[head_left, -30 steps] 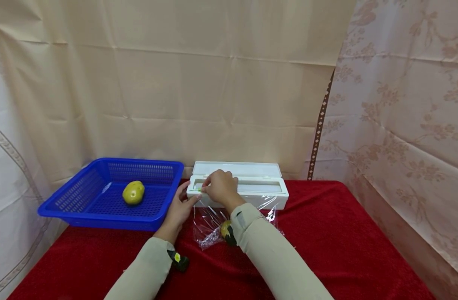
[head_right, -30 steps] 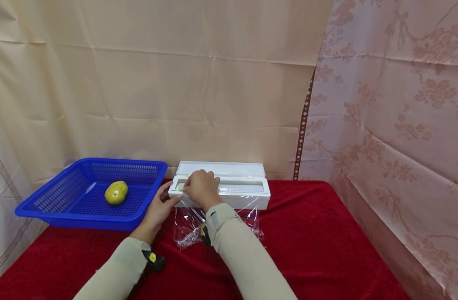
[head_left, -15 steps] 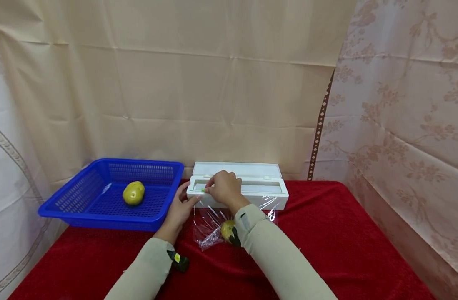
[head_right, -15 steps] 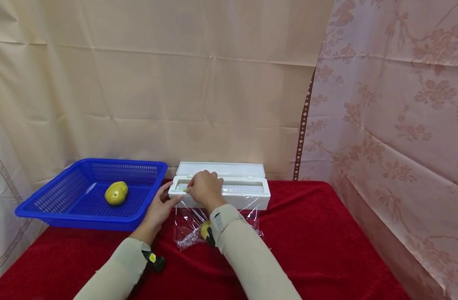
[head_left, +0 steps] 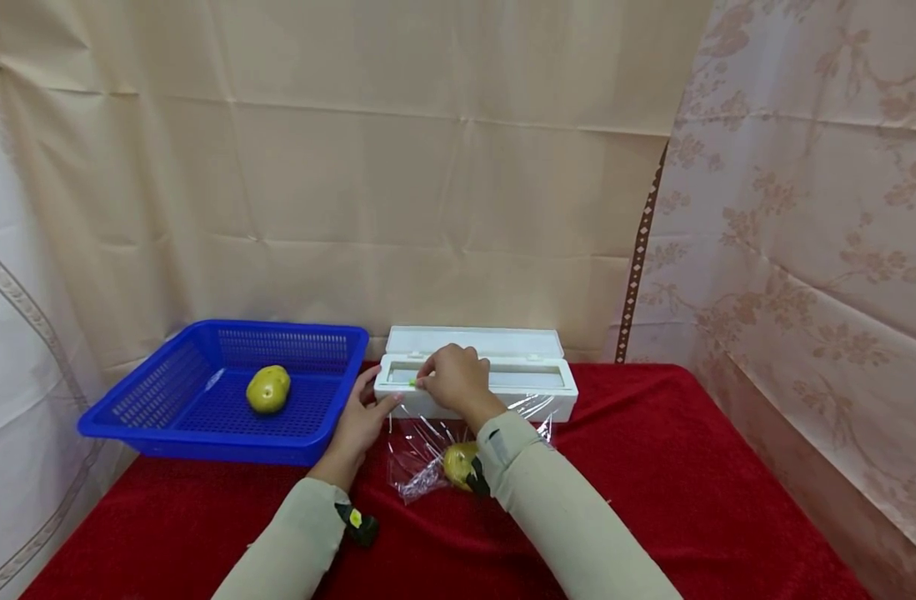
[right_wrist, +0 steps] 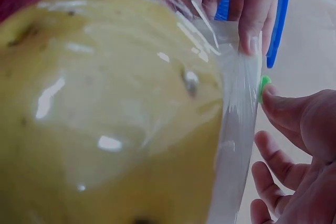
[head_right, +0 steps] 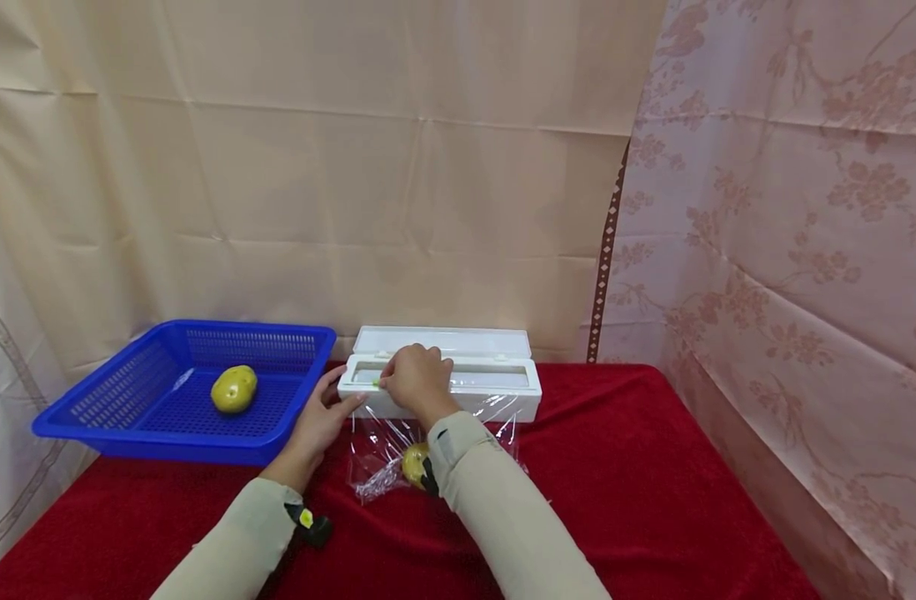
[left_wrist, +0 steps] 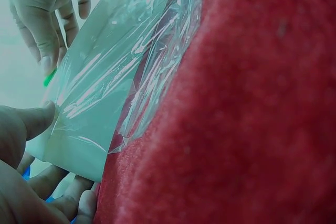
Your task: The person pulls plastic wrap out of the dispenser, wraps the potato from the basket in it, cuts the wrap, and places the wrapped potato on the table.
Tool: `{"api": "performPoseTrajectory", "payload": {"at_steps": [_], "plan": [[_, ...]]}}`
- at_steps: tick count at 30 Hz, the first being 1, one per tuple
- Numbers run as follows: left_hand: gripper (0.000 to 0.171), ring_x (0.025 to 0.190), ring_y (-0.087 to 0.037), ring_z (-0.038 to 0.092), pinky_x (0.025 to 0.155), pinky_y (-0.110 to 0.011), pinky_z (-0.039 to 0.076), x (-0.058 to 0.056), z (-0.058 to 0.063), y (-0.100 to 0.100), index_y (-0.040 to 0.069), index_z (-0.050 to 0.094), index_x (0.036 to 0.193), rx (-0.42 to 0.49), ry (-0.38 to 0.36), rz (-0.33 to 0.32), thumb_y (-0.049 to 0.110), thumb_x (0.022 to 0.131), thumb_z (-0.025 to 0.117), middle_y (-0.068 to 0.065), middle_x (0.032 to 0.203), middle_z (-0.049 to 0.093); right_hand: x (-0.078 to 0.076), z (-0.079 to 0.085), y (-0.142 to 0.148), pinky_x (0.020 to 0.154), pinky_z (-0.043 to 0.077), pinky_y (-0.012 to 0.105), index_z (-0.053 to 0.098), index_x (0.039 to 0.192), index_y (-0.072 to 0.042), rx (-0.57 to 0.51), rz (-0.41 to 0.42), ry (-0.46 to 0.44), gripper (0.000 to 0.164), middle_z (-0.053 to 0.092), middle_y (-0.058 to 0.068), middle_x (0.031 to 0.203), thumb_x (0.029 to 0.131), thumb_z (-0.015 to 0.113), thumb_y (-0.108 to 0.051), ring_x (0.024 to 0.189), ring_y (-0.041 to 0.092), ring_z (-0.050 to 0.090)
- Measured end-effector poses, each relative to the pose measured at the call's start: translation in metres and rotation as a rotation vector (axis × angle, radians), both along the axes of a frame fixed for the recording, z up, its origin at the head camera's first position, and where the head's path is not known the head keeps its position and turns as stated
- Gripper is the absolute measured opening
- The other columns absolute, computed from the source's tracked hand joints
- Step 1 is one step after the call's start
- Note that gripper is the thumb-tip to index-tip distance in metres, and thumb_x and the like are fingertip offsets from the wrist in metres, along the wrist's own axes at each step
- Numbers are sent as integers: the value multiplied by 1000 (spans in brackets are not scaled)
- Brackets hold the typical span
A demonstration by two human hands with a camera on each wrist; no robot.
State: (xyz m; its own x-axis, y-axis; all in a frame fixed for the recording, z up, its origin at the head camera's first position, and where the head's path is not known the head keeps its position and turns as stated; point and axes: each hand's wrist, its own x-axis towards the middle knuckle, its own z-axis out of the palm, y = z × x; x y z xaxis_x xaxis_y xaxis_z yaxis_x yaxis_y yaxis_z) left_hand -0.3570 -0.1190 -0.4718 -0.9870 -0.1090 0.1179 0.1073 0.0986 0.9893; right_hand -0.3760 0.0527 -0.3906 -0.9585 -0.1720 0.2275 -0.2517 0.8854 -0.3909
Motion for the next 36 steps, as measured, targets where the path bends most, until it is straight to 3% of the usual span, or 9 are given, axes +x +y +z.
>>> {"api": "performPoseTrajectory", "payload": {"at_steps": [25,36], "plan": [[73,120,-38,59,78,-22,47,0,1,1,9,34,160,18,-18,-14,10,97,71,-27,156,45,2,0,25,95,42,55,82,86,-31,-5,-25,-25,11,75,-7,97,90,79,-40,100,27,60],[70,127,-38,56,87,-23,46,0,0,2,13,37,159,-7,-31,3,12,98,71,-24,158,44,3,-1,42,95,41,54,81,83,-32,-23,-49,-52,11,73,-8,93,91,78,-39,99,27,59]]}}
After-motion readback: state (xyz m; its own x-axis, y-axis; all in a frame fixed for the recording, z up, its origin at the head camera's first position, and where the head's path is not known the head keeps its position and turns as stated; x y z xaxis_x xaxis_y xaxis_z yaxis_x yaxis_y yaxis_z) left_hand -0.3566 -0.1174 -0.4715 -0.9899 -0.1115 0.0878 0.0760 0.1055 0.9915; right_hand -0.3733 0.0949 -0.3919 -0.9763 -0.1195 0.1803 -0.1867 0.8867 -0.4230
